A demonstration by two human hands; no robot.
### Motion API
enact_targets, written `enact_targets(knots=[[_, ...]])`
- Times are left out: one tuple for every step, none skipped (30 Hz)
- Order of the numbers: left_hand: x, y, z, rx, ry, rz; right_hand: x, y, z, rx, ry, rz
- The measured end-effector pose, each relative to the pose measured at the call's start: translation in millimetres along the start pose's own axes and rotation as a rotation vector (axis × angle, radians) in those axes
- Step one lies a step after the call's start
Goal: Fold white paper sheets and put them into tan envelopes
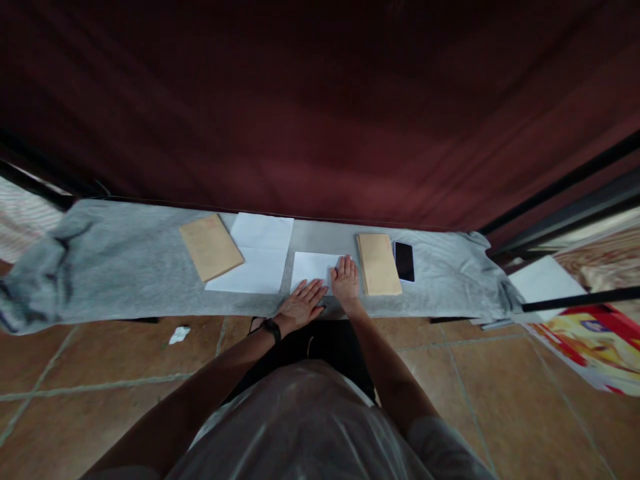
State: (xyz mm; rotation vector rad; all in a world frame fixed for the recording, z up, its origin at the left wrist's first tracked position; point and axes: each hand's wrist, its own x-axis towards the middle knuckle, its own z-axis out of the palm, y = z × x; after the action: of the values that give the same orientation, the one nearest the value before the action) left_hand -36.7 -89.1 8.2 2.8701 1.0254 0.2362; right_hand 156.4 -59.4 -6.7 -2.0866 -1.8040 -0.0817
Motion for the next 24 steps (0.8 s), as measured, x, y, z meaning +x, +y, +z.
enact_targets(knots=[[0,0,0.4,0.003,0.002,0.002,-1,1,-1,0.006,0.017,0.012],[0,0,0.7,0.006,0.003,0.004,-3,1,-2,0.013,0.03,0.022],[0,0,1.1,0.009,0.004,0.005,-6,1,-3,0.021,0.036,0.028],[0,0,1.4,0.01,0.006,0.006,-9,2,-5,0.025,0.032,0.027],[0,0,1.6,0.011,0.008,0.005,-13,1,-7,0.027,0.019,0.016],[0,0,1.7,0.011,0.011,0.005,-17,1,-9,0.028,-0.002,-0.008],[1,0,1.7,0.01,0.012,0.005,-23,0,-11,0.03,-0.025,-0.044],[1,0,1.5,0.009,0.011,0.005,-28,-1,-13,0.033,-0.048,-0.09],[1,0,1.3,0.01,0.008,0.006,-34,-3,-15,0.039,-0.069,-0.139],[1,0,0.9,0.012,0.002,0.008,-39,-5,-16,0.045,-0.088,-0.181],[1,1,0.4,0.013,-0.004,0.009,-44,-6,-18,0.049,-0.102,-0.214],[1,1,-0.1,0.015,-0.009,0.009,-48,-7,-19,0.049,-0.11,-0.231],[1,1,-0.7,0.015,-0.012,0.01,-52,-7,-21,0.047,-0.113,-0.237],[1,1,-1.3,0.015,-0.013,0.009,-55,-7,-22,0.043,-0.112,-0.235],[1,1,-1.8,0.014,-0.013,0.01,-57,-6,-23,0.038,-0.108,-0.227],[1,1,-2.3,0.013,-0.011,0.01,-58,-5,-24,0.033,-0.102,-0.219],[1,1,-2.8,0.013,-0.011,0.011,-60,-3,-24,0.027,-0.095,-0.213],[1,1,-3.0,0.013,-0.011,0.012,-60,-1,-25,0.02,-0.088,-0.209],[1,1,-3.1,0.014,-0.011,0.012,-61,1,-25,0.013,-0.081,-0.207],[1,1,-3.1,0.015,-0.01,0.01,-62,3,-25,0.007,-0.074,-0.206],[1,1,-2.8,0.017,-0.008,0.005,-63,6,-25,0.001,-0.068,-0.206],[1,1,-2.3,0.02,-0.002,-0.006,-64,7,-26,-0.002,-0.061,-0.207],[1,2,-1.7,0.024,0.006,-0.023,-66,9,-26,-0.004,-0.053,-0.206],[0,2,-0.9,0.027,0.018,-0.043,-67,10,-27,-0.004,-0.046,-0.205]])
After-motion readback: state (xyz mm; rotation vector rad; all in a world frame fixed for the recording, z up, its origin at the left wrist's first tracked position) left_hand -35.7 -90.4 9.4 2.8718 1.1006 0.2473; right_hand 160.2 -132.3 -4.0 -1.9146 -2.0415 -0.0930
